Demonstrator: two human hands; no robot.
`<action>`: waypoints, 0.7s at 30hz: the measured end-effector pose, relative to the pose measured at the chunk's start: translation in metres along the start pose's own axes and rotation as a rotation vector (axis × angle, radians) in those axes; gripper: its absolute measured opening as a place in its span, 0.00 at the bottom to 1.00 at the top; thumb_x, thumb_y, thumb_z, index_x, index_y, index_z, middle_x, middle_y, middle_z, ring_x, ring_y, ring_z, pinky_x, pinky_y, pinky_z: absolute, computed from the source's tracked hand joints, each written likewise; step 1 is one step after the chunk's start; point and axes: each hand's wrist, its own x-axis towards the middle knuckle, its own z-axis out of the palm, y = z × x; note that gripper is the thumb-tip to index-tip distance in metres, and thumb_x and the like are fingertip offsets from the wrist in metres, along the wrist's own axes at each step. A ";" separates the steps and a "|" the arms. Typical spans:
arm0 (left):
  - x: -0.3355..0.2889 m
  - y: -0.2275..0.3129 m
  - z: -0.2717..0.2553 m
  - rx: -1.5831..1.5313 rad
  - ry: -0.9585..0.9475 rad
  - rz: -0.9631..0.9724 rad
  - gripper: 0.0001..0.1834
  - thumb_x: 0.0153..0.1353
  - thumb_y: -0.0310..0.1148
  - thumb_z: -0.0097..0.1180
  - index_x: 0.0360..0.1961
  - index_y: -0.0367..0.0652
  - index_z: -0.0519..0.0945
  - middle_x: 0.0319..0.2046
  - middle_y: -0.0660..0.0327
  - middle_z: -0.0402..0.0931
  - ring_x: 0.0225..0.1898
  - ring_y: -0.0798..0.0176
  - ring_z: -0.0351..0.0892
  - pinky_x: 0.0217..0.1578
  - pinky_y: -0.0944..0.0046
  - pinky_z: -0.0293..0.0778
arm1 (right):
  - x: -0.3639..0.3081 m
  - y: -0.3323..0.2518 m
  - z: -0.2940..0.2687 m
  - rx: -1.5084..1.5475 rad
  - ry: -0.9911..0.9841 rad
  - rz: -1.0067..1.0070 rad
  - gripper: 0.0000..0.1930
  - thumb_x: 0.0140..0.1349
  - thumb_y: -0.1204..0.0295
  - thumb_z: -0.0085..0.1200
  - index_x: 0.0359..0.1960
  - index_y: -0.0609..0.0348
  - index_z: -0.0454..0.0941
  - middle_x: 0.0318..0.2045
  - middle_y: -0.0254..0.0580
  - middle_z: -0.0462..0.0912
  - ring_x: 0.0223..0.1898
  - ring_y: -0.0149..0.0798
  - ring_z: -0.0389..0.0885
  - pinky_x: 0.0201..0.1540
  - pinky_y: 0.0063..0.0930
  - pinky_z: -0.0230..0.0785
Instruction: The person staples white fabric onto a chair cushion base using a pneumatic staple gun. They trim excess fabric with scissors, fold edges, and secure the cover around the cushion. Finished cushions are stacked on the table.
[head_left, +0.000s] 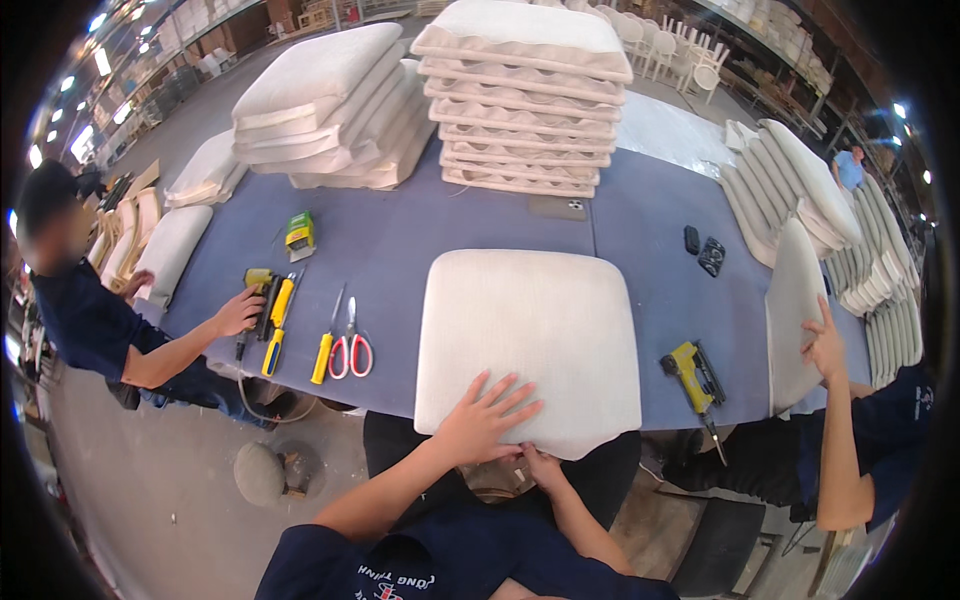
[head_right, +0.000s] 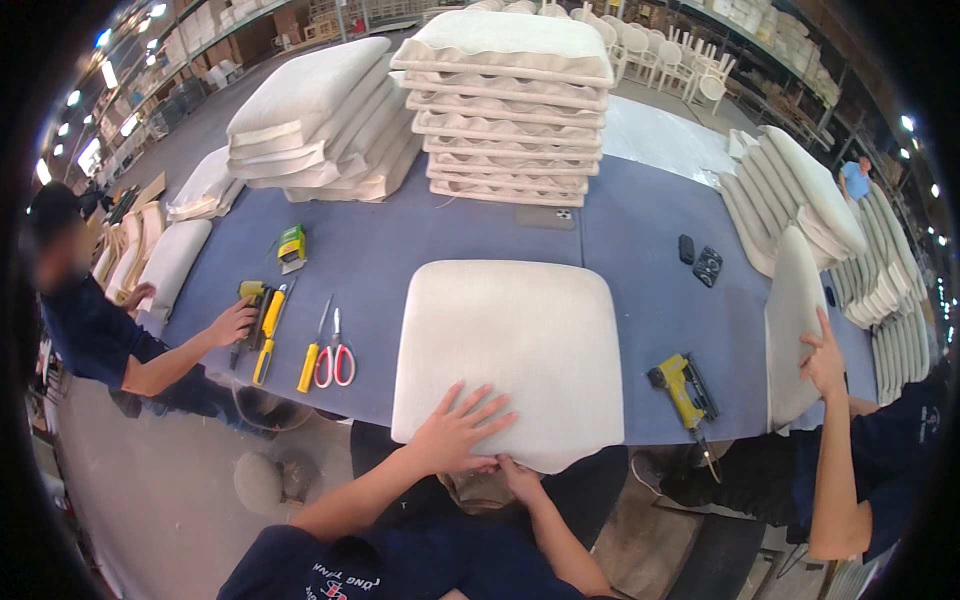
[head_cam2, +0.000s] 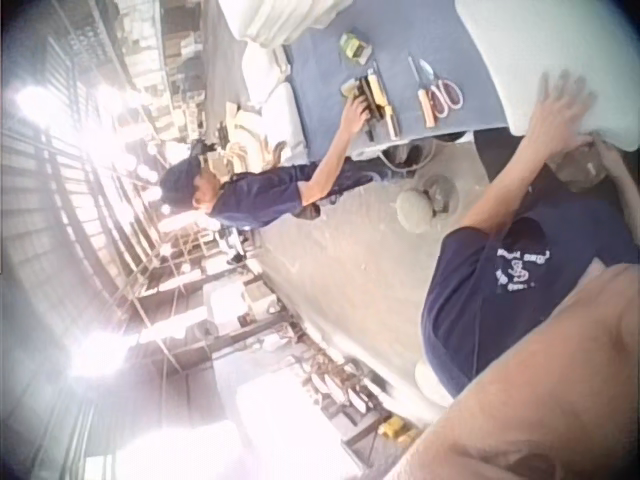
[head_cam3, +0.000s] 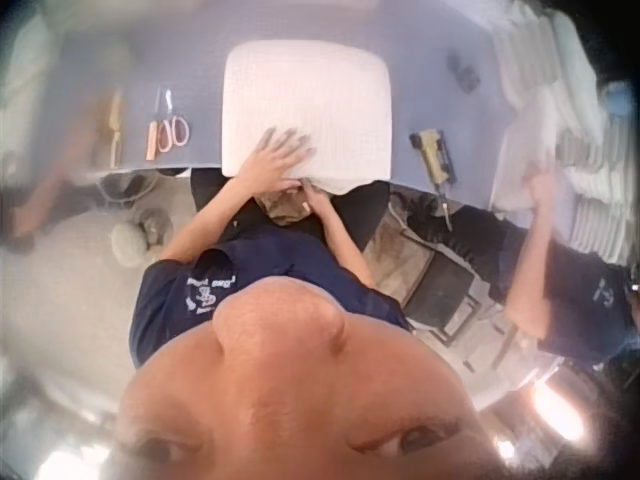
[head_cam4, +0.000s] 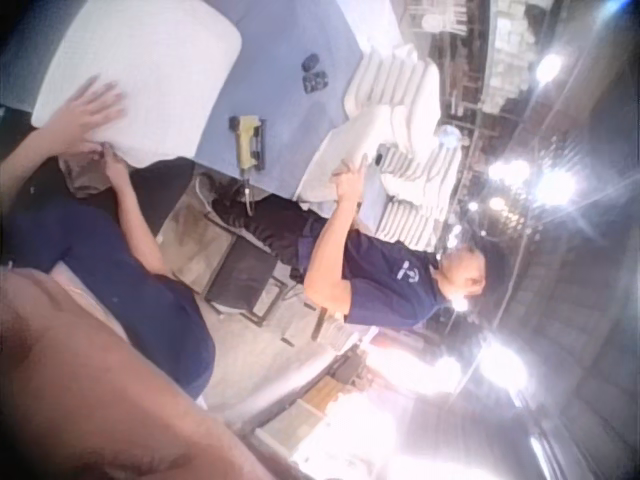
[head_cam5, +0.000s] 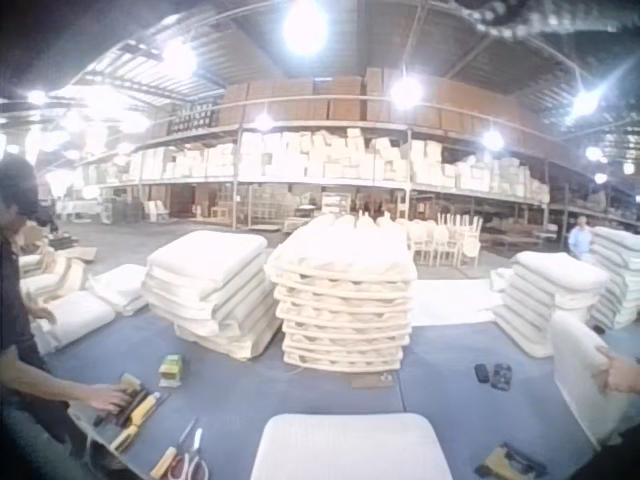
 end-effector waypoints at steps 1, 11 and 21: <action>-0.009 0.004 0.000 -0.025 -0.008 -0.006 0.55 0.63 0.66 0.73 0.90 0.71 0.65 0.90 0.65 0.61 0.90 0.49 0.58 0.87 0.28 0.49 | -0.004 -0.003 -0.006 -0.037 -0.082 -0.026 0.18 0.92 0.62 0.49 0.53 0.63 0.87 0.47 0.41 0.93 0.51 0.37 0.87 0.61 0.37 0.79; -0.105 -0.046 -0.006 0.003 0.047 -0.185 0.50 0.56 0.22 0.65 0.83 0.64 0.77 0.86 0.59 0.69 0.86 0.50 0.67 0.85 0.34 0.58 | -0.002 -0.016 0.001 0.009 -0.188 -0.070 0.21 0.93 0.62 0.48 0.45 0.66 0.86 0.41 0.46 0.93 0.43 0.38 0.86 0.56 0.38 0.81; -0.100 -0.063 0.000 -0.174 0.313 -0.173 0.50 0.50 0.16 0.65 0.80 0.49 0.78 0.81 0.52 0.76 0.81 0.45 0.74 0.78 0.42 0.74 | -0.004 -0.009 -0.006 -0.078 -0.054 -0.087 0.24 0.89 0.51 0.55 0.45 0.65 0.85 0.39 0.48 0.93 0.40 0.40 0.88 0.52 0.40 0.82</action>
